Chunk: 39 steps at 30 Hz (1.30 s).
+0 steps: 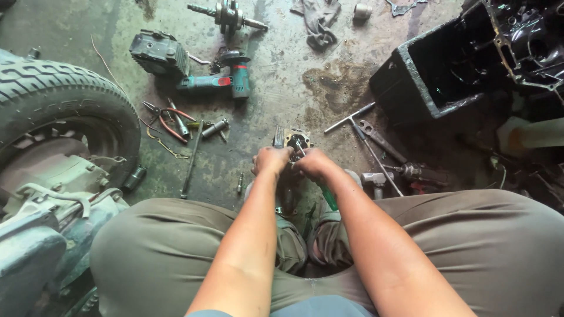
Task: The recorder is disassembling and working on a motorcycle engine cylinder head using various tools including an impact wrench, screwdriver, and hammer.
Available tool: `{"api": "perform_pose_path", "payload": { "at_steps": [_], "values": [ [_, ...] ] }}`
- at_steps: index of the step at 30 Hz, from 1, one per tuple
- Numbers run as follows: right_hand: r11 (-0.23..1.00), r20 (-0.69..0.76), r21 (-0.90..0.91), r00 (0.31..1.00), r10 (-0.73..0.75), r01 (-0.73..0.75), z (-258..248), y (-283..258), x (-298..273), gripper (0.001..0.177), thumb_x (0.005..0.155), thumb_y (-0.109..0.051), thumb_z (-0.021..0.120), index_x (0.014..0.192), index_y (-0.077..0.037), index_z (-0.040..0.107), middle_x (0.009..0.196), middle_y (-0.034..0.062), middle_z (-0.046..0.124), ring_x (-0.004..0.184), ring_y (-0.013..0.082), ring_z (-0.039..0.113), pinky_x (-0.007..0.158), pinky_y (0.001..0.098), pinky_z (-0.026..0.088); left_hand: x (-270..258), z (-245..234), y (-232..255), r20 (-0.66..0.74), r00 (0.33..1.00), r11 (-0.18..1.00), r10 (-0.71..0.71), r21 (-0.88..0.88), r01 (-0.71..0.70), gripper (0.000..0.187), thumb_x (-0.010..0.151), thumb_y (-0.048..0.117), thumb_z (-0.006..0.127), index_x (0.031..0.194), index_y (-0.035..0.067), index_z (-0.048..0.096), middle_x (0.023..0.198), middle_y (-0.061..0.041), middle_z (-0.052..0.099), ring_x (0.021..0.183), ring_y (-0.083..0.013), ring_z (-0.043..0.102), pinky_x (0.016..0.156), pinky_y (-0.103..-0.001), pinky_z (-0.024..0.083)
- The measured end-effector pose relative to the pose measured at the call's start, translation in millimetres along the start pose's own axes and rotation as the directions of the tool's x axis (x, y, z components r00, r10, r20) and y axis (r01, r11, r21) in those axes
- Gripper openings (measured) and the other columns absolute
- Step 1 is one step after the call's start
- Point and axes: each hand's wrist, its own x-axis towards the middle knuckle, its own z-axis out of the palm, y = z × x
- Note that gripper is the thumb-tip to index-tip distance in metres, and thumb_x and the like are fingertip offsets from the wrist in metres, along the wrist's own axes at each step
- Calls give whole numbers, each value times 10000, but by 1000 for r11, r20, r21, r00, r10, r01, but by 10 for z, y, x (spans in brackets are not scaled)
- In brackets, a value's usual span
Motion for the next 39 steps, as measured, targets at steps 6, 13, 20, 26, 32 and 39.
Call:
{"api": "perform_pose_path", "payload": {
  "at_steps": [6, 13, 20, 26, 32, 39],
  "values": [
    [998, 57, -31, 997, 60, -58, -41, -158, -127, 172, 789, -148, 743, 949, -88, 758, 632, 38, 619, 435, 128, 477, 404, 315, 355, 281, 92, -118, 165, 984, 990, -63, -114, 82, 603, 695, 519, 813, 1131, 104, 789, 1281, -201, 700, 1229, -345, 662, 1076, -414, 497],
    [966, -22, -257, 999, -29, 22, -20, -368, -309, 260, 773, -214, 756, 993, -78, 779, 788, 84, 731, 622, 167, 634, 592, 327, 487, 243, 100, -29, 90, 995, 999, -33, -23, 35, 549, 681, 483, 841, 1093, 122, 801, 1258, -166, 716, 1224, -331, 649, 1072, -433, 465],
    [977, 25, -213, 1000, -4, 10, -122, -126, -44, 235, 773, -226, 770, 941, -62, 786, 711, 68, 694, 551, 169, 613, 522, 340, 472, 123, 31, 47, 20, 999, 999, -43, 32, 43, 529, 638, 477, 867, 1057, 158, 816, 1233, -113, 730, 1233, -284, 645, 1089, -442, 429],
    [983, 17, -154, 995, 101, -97, -98, -226, -147, 193, 789, -215, 753, 915, -73, 783, 633, 54, 601, 447, 169, 489, 415, 359, 372, 239, 66, -52, 120, 991, 994, -59, -83, 69, 588, 673, 509, 837, 1096, 102, 796, 1236, -149, 750, 1207, -316, 684, 1124, -443, 418],
    [852, 11, -494, 981, -193, 173, -121, -186, -207, 483, 713, -279, 812, 1163, -119, 737, 1016, 125, 775, 908, 239, 734, 832, 371, 562, 383, 93, -55, 177, 984, 997, 14, 73, -27, 694, 730, 579, 792, 1223, 95, 730, 1346, -166, 666, 1321, -335, 578, 1170, -502, 320],
    [661, -145, -750, 975, -171, 5, 35, -386, -630, 632, 782, -466, 766, 1371, -276, 637, 1267, 99, 702, 1190, 301, 655, 985, 448, 531, 310, 74, -23, 186, 983, 997, 0, 76, -15, 709, 727, 597, 800, 1202, 73, 747, 1341, -171, 671, 1320, -327, 592, 1178, -478, 338]
  ]
}}
